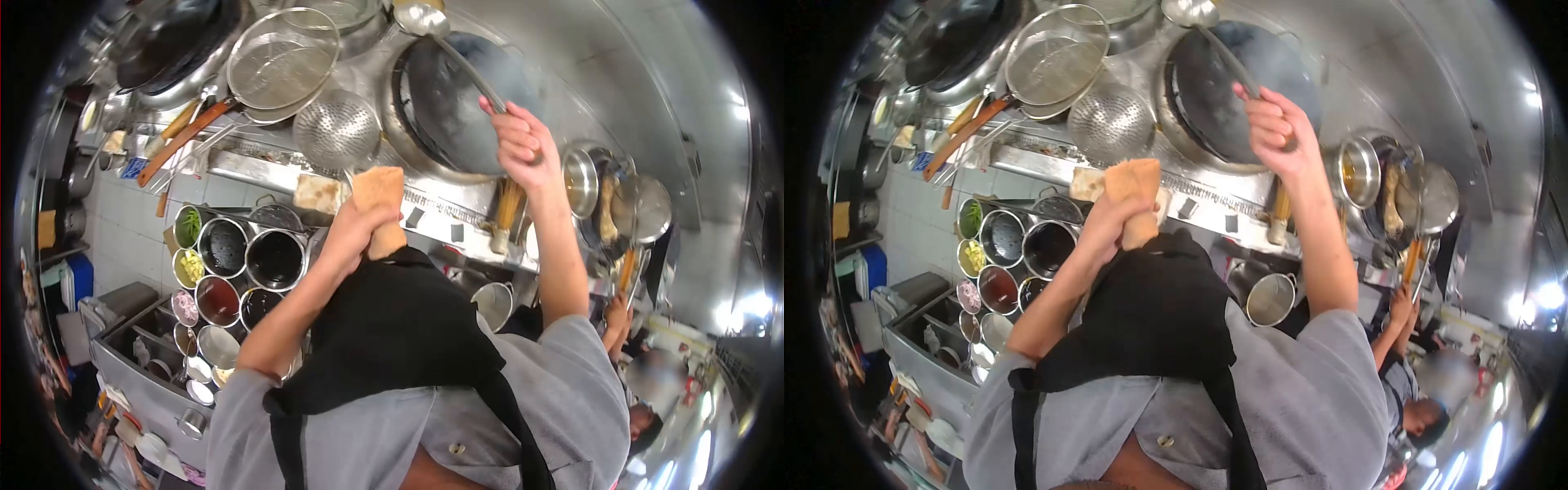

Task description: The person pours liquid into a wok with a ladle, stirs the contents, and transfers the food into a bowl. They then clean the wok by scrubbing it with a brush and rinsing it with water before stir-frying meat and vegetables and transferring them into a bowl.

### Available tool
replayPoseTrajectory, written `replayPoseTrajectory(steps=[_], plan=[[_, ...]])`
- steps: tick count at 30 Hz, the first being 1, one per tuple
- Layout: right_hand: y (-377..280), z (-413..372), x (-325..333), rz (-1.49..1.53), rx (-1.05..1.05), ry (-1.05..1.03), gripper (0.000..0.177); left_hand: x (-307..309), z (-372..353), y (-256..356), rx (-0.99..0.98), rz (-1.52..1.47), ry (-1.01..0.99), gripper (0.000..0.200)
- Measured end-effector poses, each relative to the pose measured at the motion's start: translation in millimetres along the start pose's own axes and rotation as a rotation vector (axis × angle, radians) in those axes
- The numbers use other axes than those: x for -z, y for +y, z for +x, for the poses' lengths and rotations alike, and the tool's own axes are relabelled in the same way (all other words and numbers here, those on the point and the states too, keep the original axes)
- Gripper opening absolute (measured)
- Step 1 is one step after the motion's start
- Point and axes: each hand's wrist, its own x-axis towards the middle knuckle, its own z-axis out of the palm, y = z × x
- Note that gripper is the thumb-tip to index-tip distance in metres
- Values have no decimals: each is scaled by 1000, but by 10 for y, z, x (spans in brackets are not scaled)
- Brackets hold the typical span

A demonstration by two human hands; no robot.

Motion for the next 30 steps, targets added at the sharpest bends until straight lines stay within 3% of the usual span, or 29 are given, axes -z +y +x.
replayPoseTrajectory(steps=[4,6,8,9,10,11,12,13,14,15,16,18,22,26,30], plan=[[-19,-708,240,-210,55,204,30,-110,649,-449,6,243,-92,40],[-1,-968,384,-466,31,483,28,-289,784,-590,-44,363,-98,41],[30,-1155,500,-565,40,597,27,-462,902,-673,-455,813,-115,39],[72,-1247,520,-821,56,695,28,-509,978,-698,-608,976,-169,39],[95,-1322,547,-1077,69,790,29,-560,1077,-741,-607,977,-178,39],[71,-1411,617,-1260,22,854,33,-606,1194,-799,-828,1087,-178,39],[73,-1488,593,-1254,28,855,33,-626,1332,-865,-1055,1193,-178,40],[87,-1570,526,-1554,-53,919,33,-632,1472,-924,-1137,1227,-158,37],[90,-1649,493,-1856,-141,974,34,-658,1529,-903,-1141,1229,-164,37],[81,-1717,636,-2182,-25,943,33,-681,1579,-885,-1029,1294,-213,34],[67,-1710,721,-2182,-19,944,33,-707,1614,-878,-914,1354,-259,32],[94,-1631,891,-2639,26,935,32,-733,1604,-879,-920,1372,-230,28],[-168,-1217,1238,-2549,70,1040,32,-698,1647,-859,-890,1390,-228,27],[-77,-1474,1010,-2601,-57,954,32,-719,1668,-881,-888,1378,-197,25],[-199,-1347,1333,-2556,14,1003,33,-745,1669,-898,-834,1375,-209,27]])
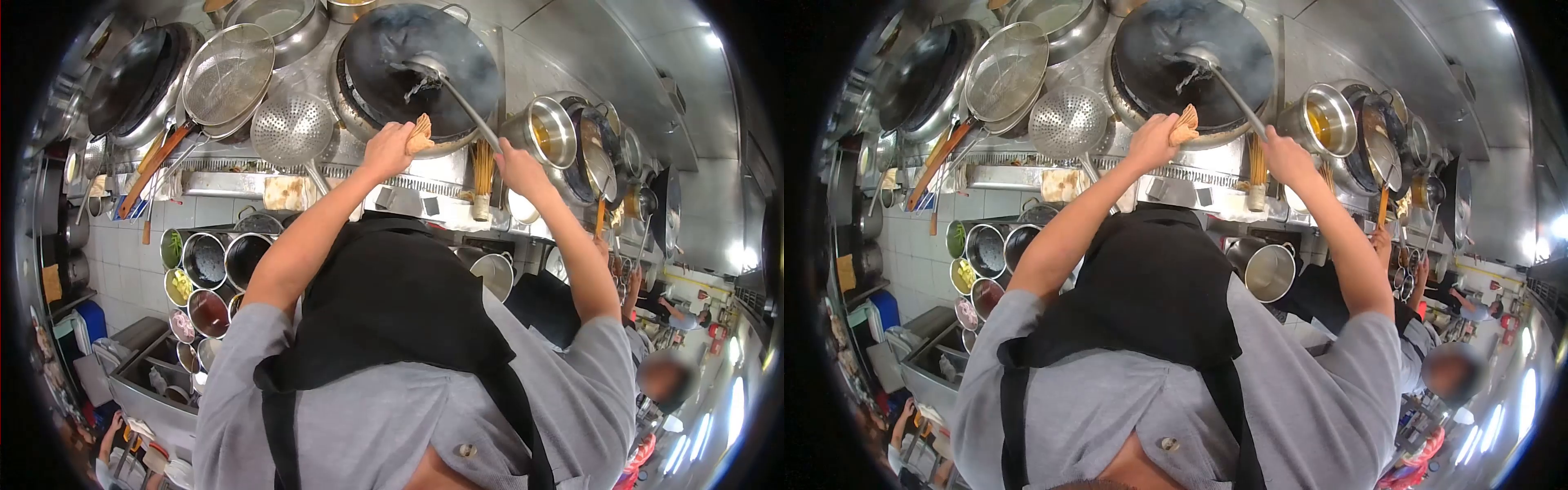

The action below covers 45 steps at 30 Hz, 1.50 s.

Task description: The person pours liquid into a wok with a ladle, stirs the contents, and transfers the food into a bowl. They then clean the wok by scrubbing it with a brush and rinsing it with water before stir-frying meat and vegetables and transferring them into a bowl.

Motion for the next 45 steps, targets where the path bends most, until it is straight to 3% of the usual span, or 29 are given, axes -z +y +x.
replayPoseTrajectory(steps=[3,5,6,8,9,10,12,14,16,18,20,27,33,35,38,41,45], plan=[[39,60,-73,49,49,36,34,26,-104,36,-60,-94,165,32],[27,-136,28,-27,18,-1,33,156,-267,155,206,-296,287,38],[42,-115,-12,-26,19,-2,33,136,-271,131,207,-295,287,38],[73,-36,-148,11,-31,4,34,-18,-285,-11,610,-678,465,45],[64,25,-171,13,-27,4,34,-315,-205,-437,673,-787,356,52],[45,92,-192,39,-2,20,35,-306,-173,-412,675,-783,358,52],[22,39,-187,69,22,37,35,-273,-65,-297,777,-1044,345,56],[50,-195,-138,37,7,-6,38,-354,127,-315,742,-1008,395,56],[83,-226,-241,44,13,-39,39,-374,277,-147,945,-1047,460,59],[74,-133,-298,28,-29,20,39,-604,443,-378,992,-1065,490,57],[104,14,-309,32,-9,32,40,-765,497,-544,1072,-1140,444,33],[249,-259,-246,-94,29,32,36,-776,521,-472,1092,-1166,553,26],[203,-186,-150,-134,61,37,40,-649,471,-322,1075,-1236,487,40],[211,-341,-93,-161,40,-4,42,-721,494,-240,1087,-1173,662,56],[246,-121,-189,-185,86,60,39,-796,522,-360,1141,-1143,562,67],[150,146,-77,-148,70,27,38,-883,516,-555,1123,-1249,469,62],[46,-191,222,-181,56,-106,34,-744,516,-341,1087,-1234,534,59]])
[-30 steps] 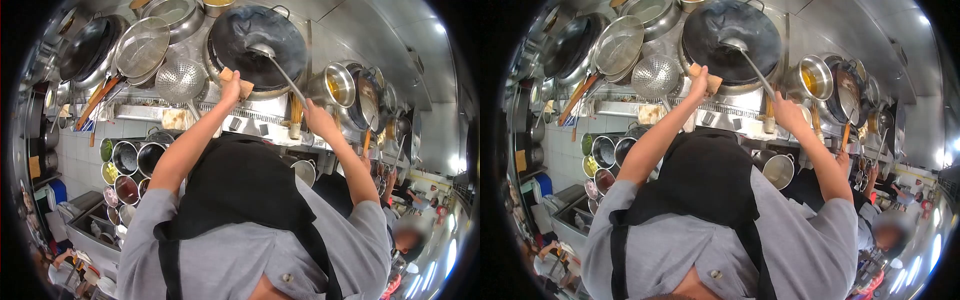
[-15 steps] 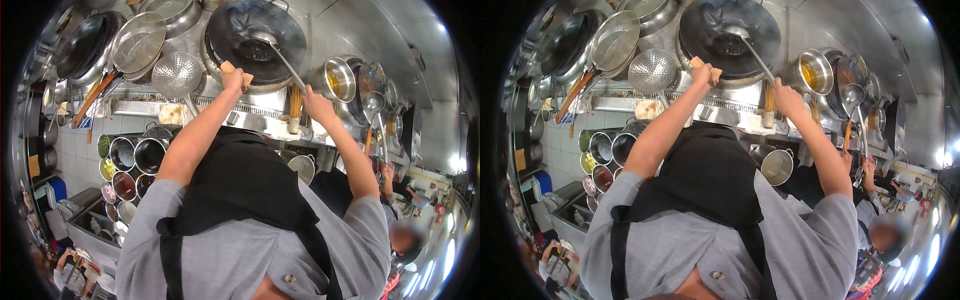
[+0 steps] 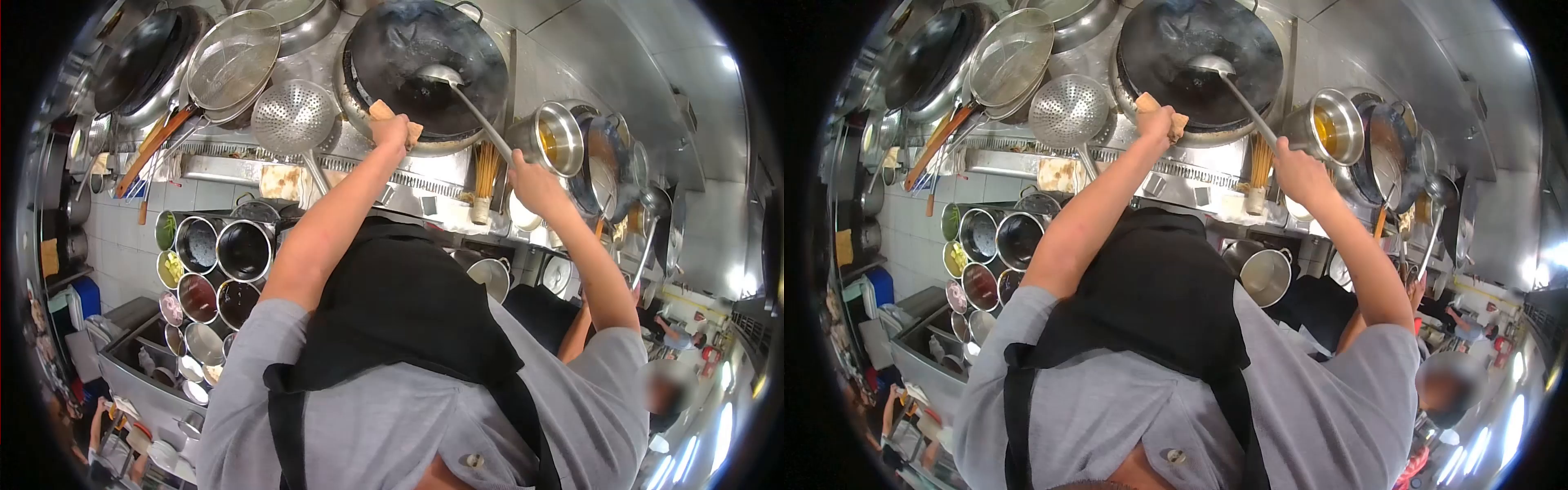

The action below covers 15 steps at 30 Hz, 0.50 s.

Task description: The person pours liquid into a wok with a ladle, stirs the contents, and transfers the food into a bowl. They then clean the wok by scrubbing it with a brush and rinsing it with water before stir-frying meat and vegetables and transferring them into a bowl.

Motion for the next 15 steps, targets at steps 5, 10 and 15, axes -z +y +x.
replayPoseTrajectory(steps=[5,10,15], plan=[[53,325,-93,37,27,80,36,21,-242,153,39,-9,-29,61],[1,206,113,16,71,42,34,-44,252,-220,-93,61,183,39],[-78,382,117,55,47,20,31,24,199,-156,-62,108,120,38]])
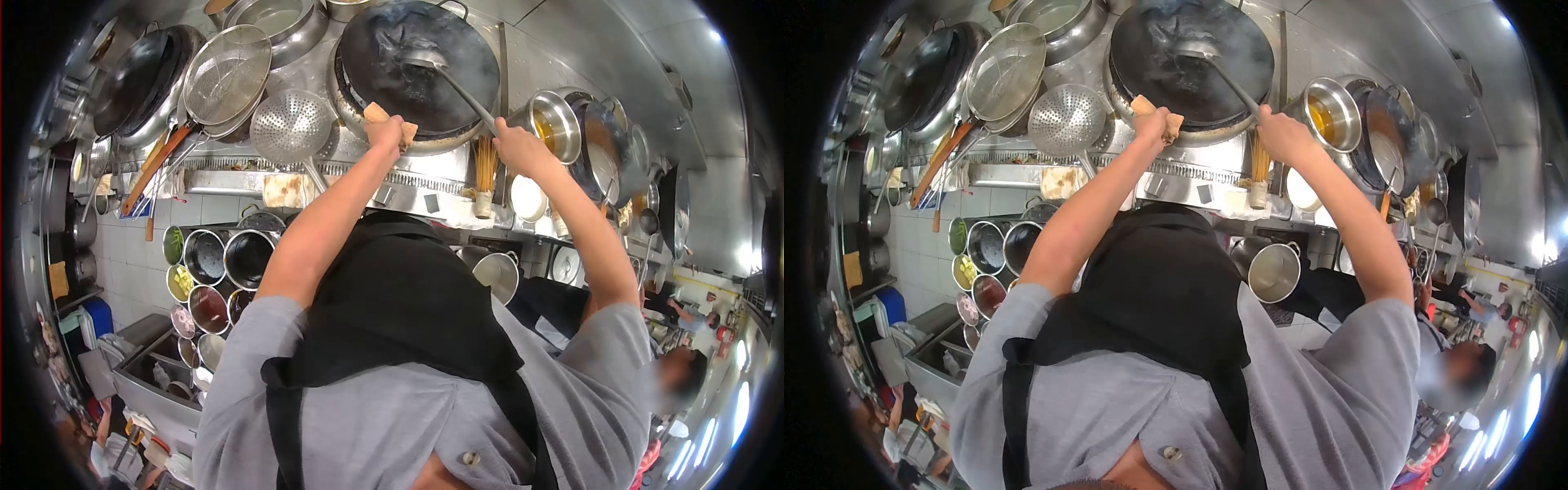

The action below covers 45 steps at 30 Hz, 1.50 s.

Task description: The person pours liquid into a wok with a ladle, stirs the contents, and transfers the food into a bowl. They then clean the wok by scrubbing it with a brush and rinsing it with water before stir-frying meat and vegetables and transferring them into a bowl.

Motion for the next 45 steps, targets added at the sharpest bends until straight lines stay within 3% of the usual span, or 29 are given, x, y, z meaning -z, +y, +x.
replayPoseTrajectory(steps=[3,6,8,12,14,15,16,18,21,22,24,25,27,31,33,35,36,38,41,45], plan=[[-47,-248,56,-101,-20,-50,28,10,42,-34,57,-44,-92,36],[-34,-32,-40,16,-3,20,28,-79,144,-127,-129,18,54,33],[-50,64,-130,21,-15,34,27,24,44,-28,-6,-8,-101,32],[54,-265,-236,-30,5,37,36,78,28,11,-20,12,-176,31],[129,-575,-283,-58,-20,23,36,73,64,-48,-185,41,-142,29],[136,-641,-291,-83,-52,5,37,105,-1,-5,-115,50,-187,42],[141,-601,-312,-83,-48,10,37,129,-56,54,-121,48,-185,42],[198,-421,-421,84,-121,36,35,134,-109,104,-84,83,-201,40],[70,97,-582,695,-134,57,36,175,-235,182,-154,150,-204,38],[-44,171,-669,697,-134,59,36,179,-221,170,-156,152,-205,38],[-232,261,-760,1469,-227,-135,32,187,-150,146,-85,163,-243,38],[-221,216,-780,1471,-224,-134,32,193,-114,128,-88,164,-241,38],[-229,-62,-804,1899,-249,-268,26,228,-92,95,-118,234,-261,42],[-14,-355,-820,1742,-258,-223,27,356,-732,350,-59,155,-322,48],[-20,-281,-960,1244,-254,53,32,338,-596,179,-103,89,-299,47],[-87,209,-1284,1020,-231,270,38,318,-523,115,-112,72,-258,46],[-346,434,-1169,1160,-256,300,35,254,-513,176,-127,93,-269,46],[-518,624,-1153,1283,-174,278,36,150,-472,233,6,150,-183,44],[-485,470,-1259,1385,-138,141,37,64,-441,239,28,112,-107,43],[-14,-264,-1369,1000,-52,121,31,172,-497,220,51,-33,-184,45]])
